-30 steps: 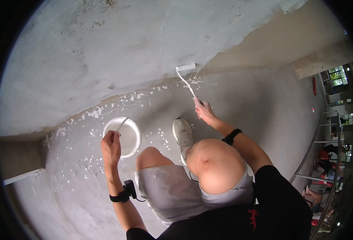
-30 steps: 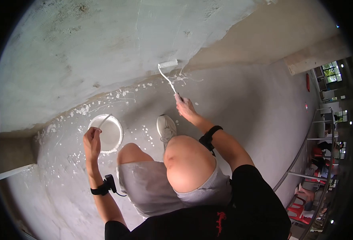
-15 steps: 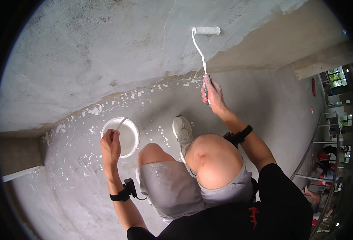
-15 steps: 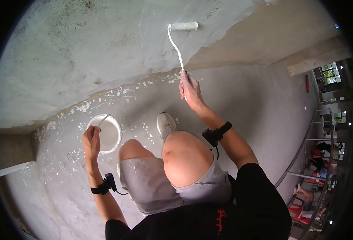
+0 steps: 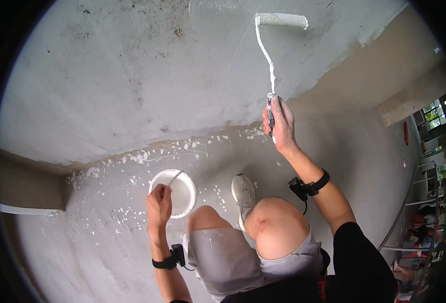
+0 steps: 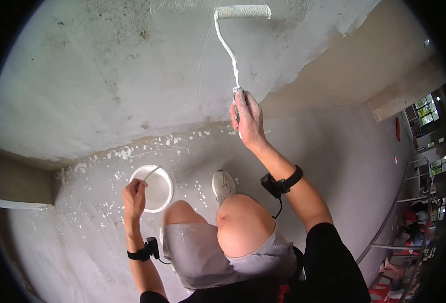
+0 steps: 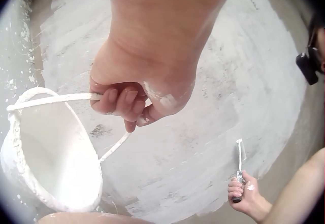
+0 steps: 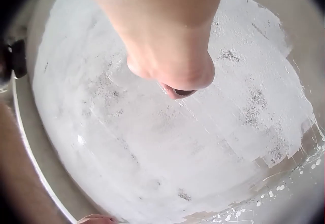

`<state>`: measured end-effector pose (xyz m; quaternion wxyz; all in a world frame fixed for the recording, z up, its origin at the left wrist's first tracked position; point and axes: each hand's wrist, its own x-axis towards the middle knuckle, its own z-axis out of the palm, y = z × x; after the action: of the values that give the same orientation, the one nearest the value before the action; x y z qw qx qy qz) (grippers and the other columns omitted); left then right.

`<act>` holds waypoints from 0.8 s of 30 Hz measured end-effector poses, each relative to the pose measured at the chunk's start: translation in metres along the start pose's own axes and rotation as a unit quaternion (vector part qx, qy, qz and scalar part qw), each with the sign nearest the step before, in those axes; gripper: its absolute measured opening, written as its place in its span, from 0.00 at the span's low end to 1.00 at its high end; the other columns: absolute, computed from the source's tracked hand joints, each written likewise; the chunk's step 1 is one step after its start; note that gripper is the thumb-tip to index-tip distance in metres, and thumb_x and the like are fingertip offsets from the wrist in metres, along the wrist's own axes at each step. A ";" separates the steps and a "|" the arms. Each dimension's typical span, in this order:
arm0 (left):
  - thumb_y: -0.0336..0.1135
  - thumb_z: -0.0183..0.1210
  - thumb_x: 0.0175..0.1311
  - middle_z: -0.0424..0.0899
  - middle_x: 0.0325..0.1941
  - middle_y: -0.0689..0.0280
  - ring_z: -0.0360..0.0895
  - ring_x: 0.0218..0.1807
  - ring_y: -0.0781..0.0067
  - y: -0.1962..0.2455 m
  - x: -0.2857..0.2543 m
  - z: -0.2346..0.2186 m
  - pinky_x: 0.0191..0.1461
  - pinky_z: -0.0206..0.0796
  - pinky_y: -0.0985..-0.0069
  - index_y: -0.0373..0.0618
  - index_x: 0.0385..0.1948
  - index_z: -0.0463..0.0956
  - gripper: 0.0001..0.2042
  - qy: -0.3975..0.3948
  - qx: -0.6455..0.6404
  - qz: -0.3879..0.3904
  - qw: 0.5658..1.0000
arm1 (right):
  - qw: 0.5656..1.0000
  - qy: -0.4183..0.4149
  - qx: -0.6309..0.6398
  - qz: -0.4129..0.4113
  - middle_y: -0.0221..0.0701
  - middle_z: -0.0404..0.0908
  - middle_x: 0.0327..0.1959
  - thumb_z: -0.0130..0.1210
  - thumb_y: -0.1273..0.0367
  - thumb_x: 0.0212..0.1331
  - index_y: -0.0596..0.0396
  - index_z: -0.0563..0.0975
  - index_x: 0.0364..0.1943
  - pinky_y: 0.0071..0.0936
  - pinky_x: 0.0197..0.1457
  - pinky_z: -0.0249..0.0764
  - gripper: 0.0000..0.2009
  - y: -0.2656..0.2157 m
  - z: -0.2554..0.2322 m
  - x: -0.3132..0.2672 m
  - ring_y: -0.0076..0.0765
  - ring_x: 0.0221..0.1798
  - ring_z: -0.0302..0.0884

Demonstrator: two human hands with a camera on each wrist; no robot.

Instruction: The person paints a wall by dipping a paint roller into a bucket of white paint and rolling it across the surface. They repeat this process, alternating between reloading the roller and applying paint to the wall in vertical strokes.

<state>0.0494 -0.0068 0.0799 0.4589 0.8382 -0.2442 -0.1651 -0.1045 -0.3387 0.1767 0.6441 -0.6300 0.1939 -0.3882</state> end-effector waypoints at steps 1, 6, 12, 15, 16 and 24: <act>0.33 0.52 0.63 0.71 0.18 0.60 0.64 0.23 0.75 -0.001 -0.001 -0.001 0.29 0.60 0.73 0.31 0.29 0.75 0.11 0.000 0.002 -0.004 1.000 | 1.000 0.007 0.002 -0.023 0.25 0.65 0.19 0.39 0.56 0.74 0.52 0.66 0.30 0.19 0.16 0.58 0.17 -0.005 0.009 0.005 0.18 0.13 0.57; 0.34 0.51 0.62 0.71 0.19 0.67 0.64 0.24 0.81 0.001 -0.005 -0.005 0.29 0.58 0.78 0.33 0.27 0.77 0.11 0.013 -0.031 -0.034 0.999 | 0.997 -0.027 0.056 -0.042 0.27 0.66 0.20 0.38 0.55 0.74 0.51 0.65 0.33 0.21 0.15 0.60 0.16 -0.047 0.037 0.044 0.19 0.13 0.59; 0.32 0.51 0.62 0.76 0.21 0.59 0.69 0.24 0.74 -0.015 -0.010 -0.010 0.31 0.62 0.74 0.32 0.29 0.77 0.11 0.038 -0.019 -0.024 0.999 | 0.991 -0.076 0.107 0.001 0.26 0.65 0.20 0.37 0.50 0.73 0.48 0.64 0.34 0.19 0.16 0.57 0.18 -0.015 0.034 0.047 0.18 0.13 0.57; 0.32 0.51 0.62 0.76 0.21 0.59 0.69 0.24 0.73 -0.018 -0.010 -0.012 0.31 0.62 0.73 0.32 0.29 0.77 0.11 0.044 -0.020 -0.013 0.999 | 0.989 -0.100 0.104 0.044 0.25 0.64 0.19 0.36 0.48 0.73 0.46 0.65 0.34 0.19 0.16 0.57 0.19 0.033 0.024 0.029 0.18 0.13 0.56; 0.32 0.51 0.62 0.77 0.22 0.59 0.69 0.24 0.73 -0.018 -0.011 -0.012 0.32 0.62 0.73 0.32 0.29 0.77 0.11 0.047 -0.019 -0.008 0.999 | 0.987 -0.113 0.097 0.061 0.25 0.64 0.19 0.36 0.47 0.73 0.46 0.64 0.34 0.20 0.16 0.57 0.20 0.049 0.020 0.022 0.18 0.13 0.56; 0.33 0.51 0.62 0.75 0.20 0.61 0.68 0.24 0.75 -0.013 -0.014 -0.019 0.32 0.62 0.74 0.32 0.29 0.76 0.11 0.002 0.013 -0.085 0.996 | 0.976 -0.068 0.047 0.201 0.24 0.63 0.18 0.38 0.49 0.73 0.48 0.63 0.32 0.20 0.15 0.55 0.19 0.148 -0.018 -0.054 0.17 0.13 0.55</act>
<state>0.0512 0.0200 0.0798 0.4330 0.8619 -0.1736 -0.1986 -0.1134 -0.3249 0.0187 0.7491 -0.5725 0.2538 -0.2159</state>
